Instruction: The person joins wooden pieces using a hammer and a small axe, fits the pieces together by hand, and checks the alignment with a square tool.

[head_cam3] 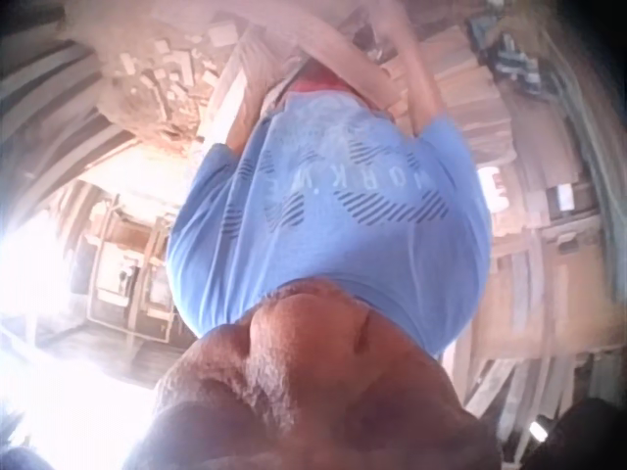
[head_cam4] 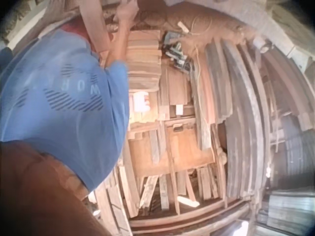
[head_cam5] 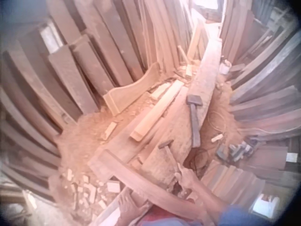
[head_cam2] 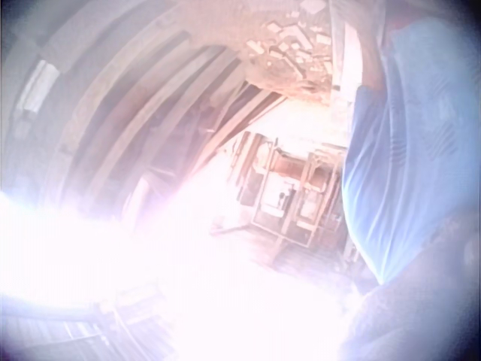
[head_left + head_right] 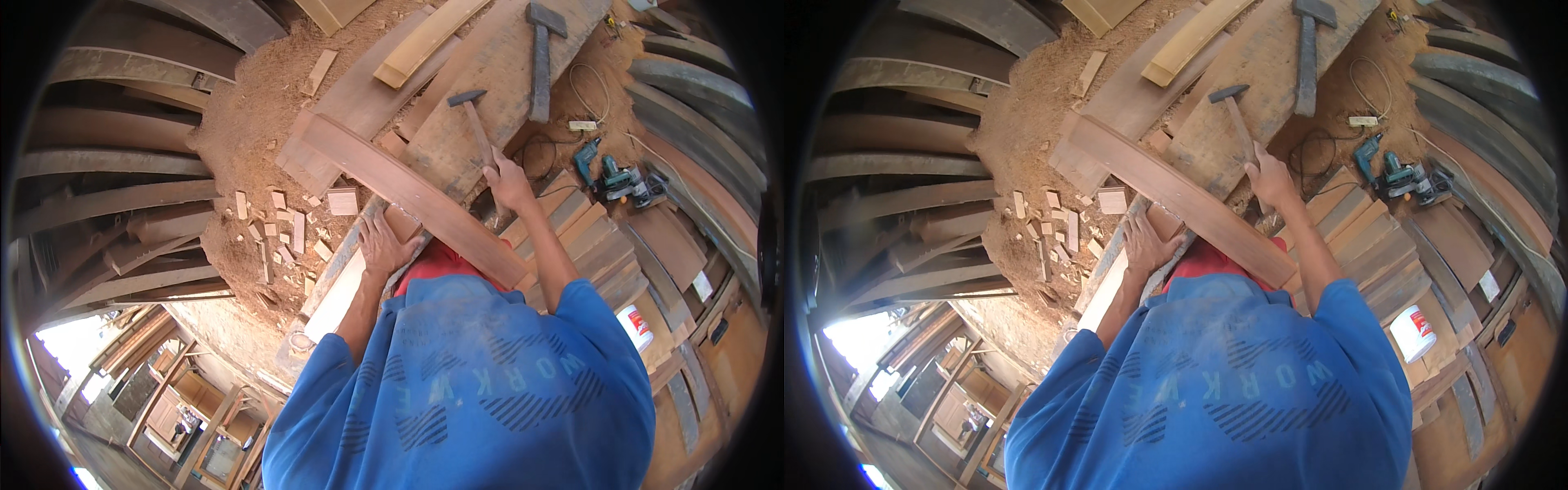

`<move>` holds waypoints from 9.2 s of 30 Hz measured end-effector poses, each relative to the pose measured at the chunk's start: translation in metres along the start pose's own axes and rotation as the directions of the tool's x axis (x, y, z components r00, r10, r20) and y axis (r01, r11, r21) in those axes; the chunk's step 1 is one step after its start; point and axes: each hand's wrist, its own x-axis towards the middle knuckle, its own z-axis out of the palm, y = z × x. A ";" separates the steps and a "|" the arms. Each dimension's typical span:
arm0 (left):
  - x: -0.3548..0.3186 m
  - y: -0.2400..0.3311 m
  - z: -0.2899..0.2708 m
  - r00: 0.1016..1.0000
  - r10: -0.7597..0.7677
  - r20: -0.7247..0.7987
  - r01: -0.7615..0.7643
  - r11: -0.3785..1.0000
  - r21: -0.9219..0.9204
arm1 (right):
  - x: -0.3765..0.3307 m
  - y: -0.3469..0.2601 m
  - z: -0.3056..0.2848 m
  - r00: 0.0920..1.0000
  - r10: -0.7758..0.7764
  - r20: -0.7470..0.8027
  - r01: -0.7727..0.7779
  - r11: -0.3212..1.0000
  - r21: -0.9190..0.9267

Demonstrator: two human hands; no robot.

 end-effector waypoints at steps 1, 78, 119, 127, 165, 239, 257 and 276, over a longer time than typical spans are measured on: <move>-0.006 0.002 -0.003 0.999 -0.029 0.037 0.030 1.000 -0.009 | 0.000 -0.013 -0.006 0.998 -0.025 -0.057 0.022 0.999 -0.049; -0.311 -0.107 -0.265 0.370 -0.424 -0.826 -0.849 0.207 -0.486 | -0.196 -0.550 -0.161 0.058 -0.987 0.149 0.961 0.015 -0.277; -0.299 -0.095 -0.263 0.234 -0.407 -0.883 -0.914 0.218 -0.343 | -0.196 -0.536 -0.159 0.093 -0.991 0.093 0.939 0.057 -0.340; -0.311 -0.110 -0.254 0.222 -0.463 -0.858 -0.898 0.245 -0.365 | -0.207 -0.545 -0.147 0.047 -0.997 0.065 0.946 0.023 -0.323; -0.276 -0.013 -0.255 0.477 -0.174 -0.862 -0.604 0.648 -0.464 | -0.175 -0.484 -0.274 0.099 -0.991 0.086 0.954 0.070 -0.292; -0.213 -0.012 -0.279 0.513 -0.270 -0.815 -0.850 -0.024 -0.526 | -0.184 -0.490 -0.251 0.058 -0.994 -0.094 0.831 0.101 -0.547; -0.204 -0.002 -0.255 0.320 -0.379 -0.868 -0.904 0.152 -0.399 | 0.075 -0.031 -0.233 0.846 0.004 -0.532 0.028 0.998 0.053; -0.259 0.053 -0.229 0.165 -0.476 -0.864 -0.902 0.282 -0.328 | 0.188 0.111 -0.091 0.948 0.313 0.050 -0.308 0.947 -0.093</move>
